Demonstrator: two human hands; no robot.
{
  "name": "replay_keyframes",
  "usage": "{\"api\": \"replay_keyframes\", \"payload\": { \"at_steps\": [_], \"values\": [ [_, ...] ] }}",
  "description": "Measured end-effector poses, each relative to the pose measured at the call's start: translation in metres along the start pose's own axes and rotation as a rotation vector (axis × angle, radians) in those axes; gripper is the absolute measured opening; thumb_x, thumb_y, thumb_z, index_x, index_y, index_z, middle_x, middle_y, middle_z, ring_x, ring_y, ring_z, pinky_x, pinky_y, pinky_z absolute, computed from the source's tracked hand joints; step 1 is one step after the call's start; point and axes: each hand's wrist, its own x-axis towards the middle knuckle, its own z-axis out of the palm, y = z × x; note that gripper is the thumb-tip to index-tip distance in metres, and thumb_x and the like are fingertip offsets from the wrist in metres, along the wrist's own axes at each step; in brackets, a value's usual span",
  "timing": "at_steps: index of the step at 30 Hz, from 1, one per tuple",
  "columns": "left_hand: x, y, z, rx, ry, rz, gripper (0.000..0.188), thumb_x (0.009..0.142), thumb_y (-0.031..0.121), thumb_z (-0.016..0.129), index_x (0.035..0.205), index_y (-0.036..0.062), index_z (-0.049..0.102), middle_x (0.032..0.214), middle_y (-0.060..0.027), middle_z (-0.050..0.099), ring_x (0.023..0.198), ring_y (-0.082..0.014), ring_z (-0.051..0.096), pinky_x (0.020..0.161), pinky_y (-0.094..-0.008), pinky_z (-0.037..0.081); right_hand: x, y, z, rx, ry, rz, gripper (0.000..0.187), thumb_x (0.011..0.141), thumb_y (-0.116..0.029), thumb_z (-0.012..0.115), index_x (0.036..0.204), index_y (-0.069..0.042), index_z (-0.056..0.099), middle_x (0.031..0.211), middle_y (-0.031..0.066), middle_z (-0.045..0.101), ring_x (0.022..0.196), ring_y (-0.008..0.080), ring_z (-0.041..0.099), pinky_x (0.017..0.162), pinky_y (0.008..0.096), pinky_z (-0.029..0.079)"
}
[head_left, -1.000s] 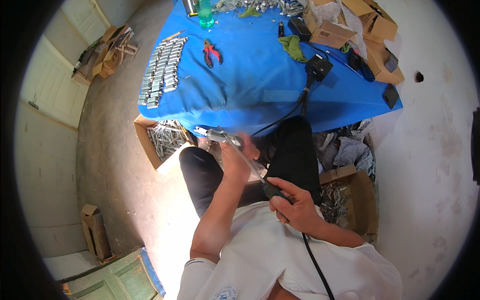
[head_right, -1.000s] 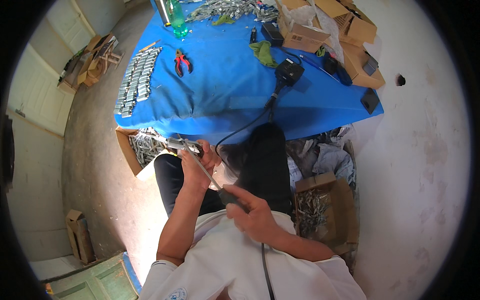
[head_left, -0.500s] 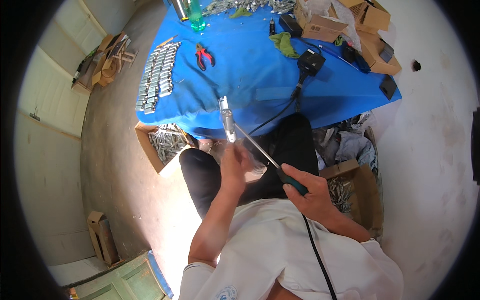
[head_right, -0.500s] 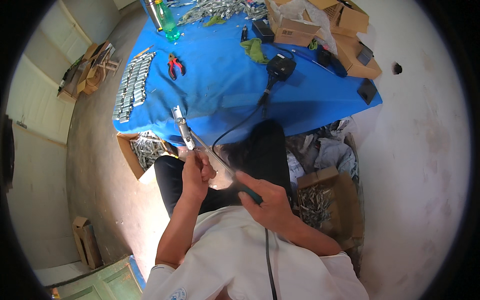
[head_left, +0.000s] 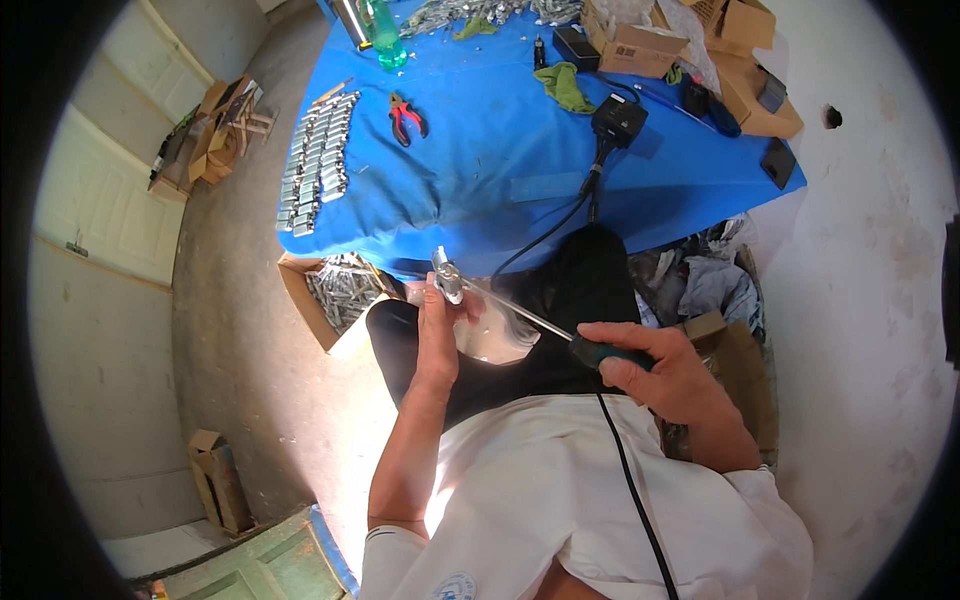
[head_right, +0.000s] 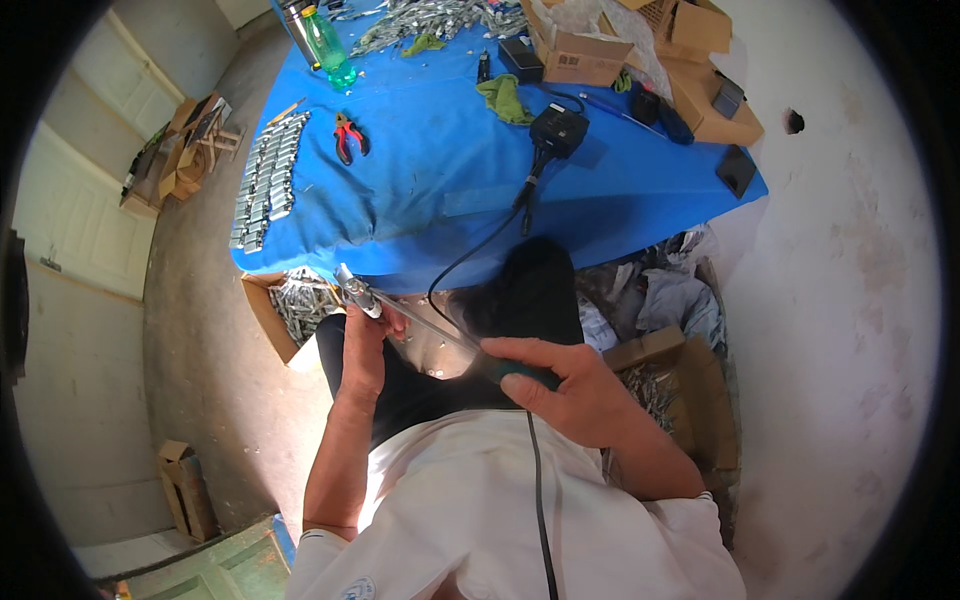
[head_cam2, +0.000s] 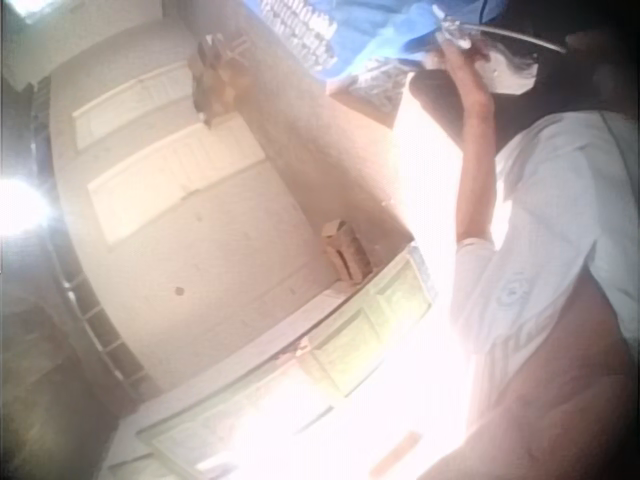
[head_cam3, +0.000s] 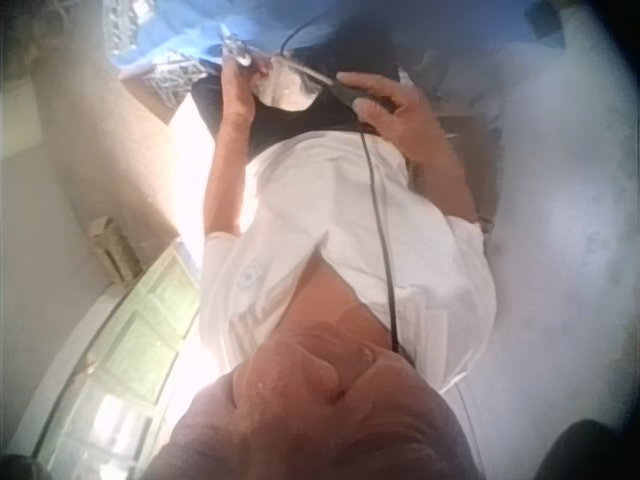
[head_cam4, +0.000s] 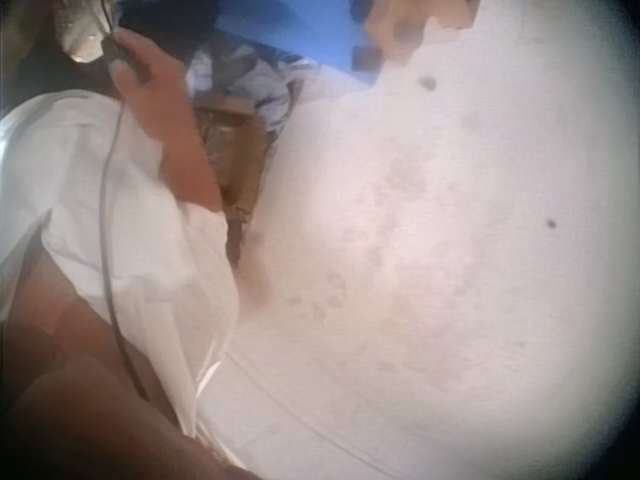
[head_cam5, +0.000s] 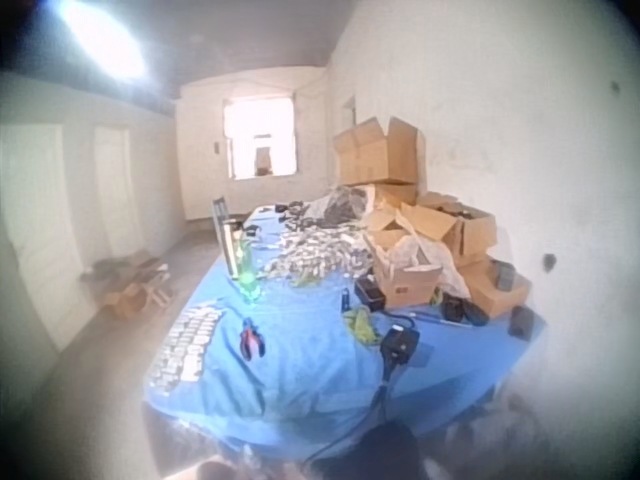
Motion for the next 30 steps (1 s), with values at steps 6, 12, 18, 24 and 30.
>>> {"api": "replay_keyframes", "payload": {
  "at_steps": [6, 12, 18, 24, 30],
  "values": [
    [-0.002, 0.017, 0.008, -0.117, -0.057, 0.025, 0.054, 0.097, 0.056, 0.031, 0.093, 0.0063, 0.052, 0.077, -0.0064, 0.055, 0.072, -0.0181, 0.053, 0.066, -0.0316, 0.042, 0.002, -0.009, -0.011, 0.097, -0.099, 0.128, 0.038, 0.092, -0.019, 0.059, 0.128, -0.007, 0.055, 0.081, -0.0013, 0.059, 0.069, 0.0070, 0.053, 0.063, 0.0234, 0.046],
    [-0.007, 0.022, 0.039, -0.233, 0.051, -0.049, 0.053, 0.096, 0.054, 0.032, 0.075, 0.0073, 0.048, 0.060, -0.0046, 0.046, 0.054, -0.0193, 0.047, 0.053, -0.0331, 0.039, 0.000, -0.014, -0.002, 0.069, -0.078, 0.114, 0.039, 0.091, -0.015, 0.057, 0.129, -0.008, 0.054, 0.078, -0.0013, 0.058, 0.065, 0.0061, 0.052, 0.060, 0.0234, 0.045],
    [0.002, 0.021, 0.037, -0.582, -0.060, -0.341, 0.052, 0.095, 0.042, 0.033, 0.056, 0.0086, 0.041, 0.053, -0.0052, 0.039, 0.048, -0.0188, 0.038, 0.055, -0.0333, 0.035, -0.004, 0.001, 0.015, -0.050, -0.039, -0.063, 0.038, 0.088, -0.008, 0.056, 0.126, -0.004, 0.055, 0.083, 0.0049, 0.061, 0.070, 0.0087, 0.054, 0.065, 0.0247, 0.046],
    [0.002, 0.023, 0.031, -0.491, -0.020, -0.303, 0.048, 0.093, 0.038, 0.037, 0.057, 0.0078, 0.043, 0.053, -0.0065, 0.039, 0.051, -0.0191, 0.039, 0.061, -0.0343, 0.037, -0.005, -0.004, 0.017, -0.085, -0.047, -0.046, 0.037, 0.087, -0.006, 0.055, 0.124, -0.002, 0.055, 0.091, 0.0102, 0.063, 0.077, 0.0118, 0.056, 0.073, 0.0268, 0.047],
    [0.004, 0.021, 0.025, -0.588, -0.048, -0.202, 0.049, 0.093, 0.037, 0.037, 0.054, 0.0076, 0.042, 0.052, -0.0053, 0.039, 0.052, -0.0186, 0.036, 0.054, -0.0319, 0.029, -0.005, 0.001, 0.028, 0.039, -0.092, 0.006, 0.037, 0.087, -0.008, 0.055, 0.124, -0.001, 0.053, 0.095, 0.0104, 0.062, 0.079, 0.0118, 0.057, 0.074, 0.0270, 0.047]
  ]
}}
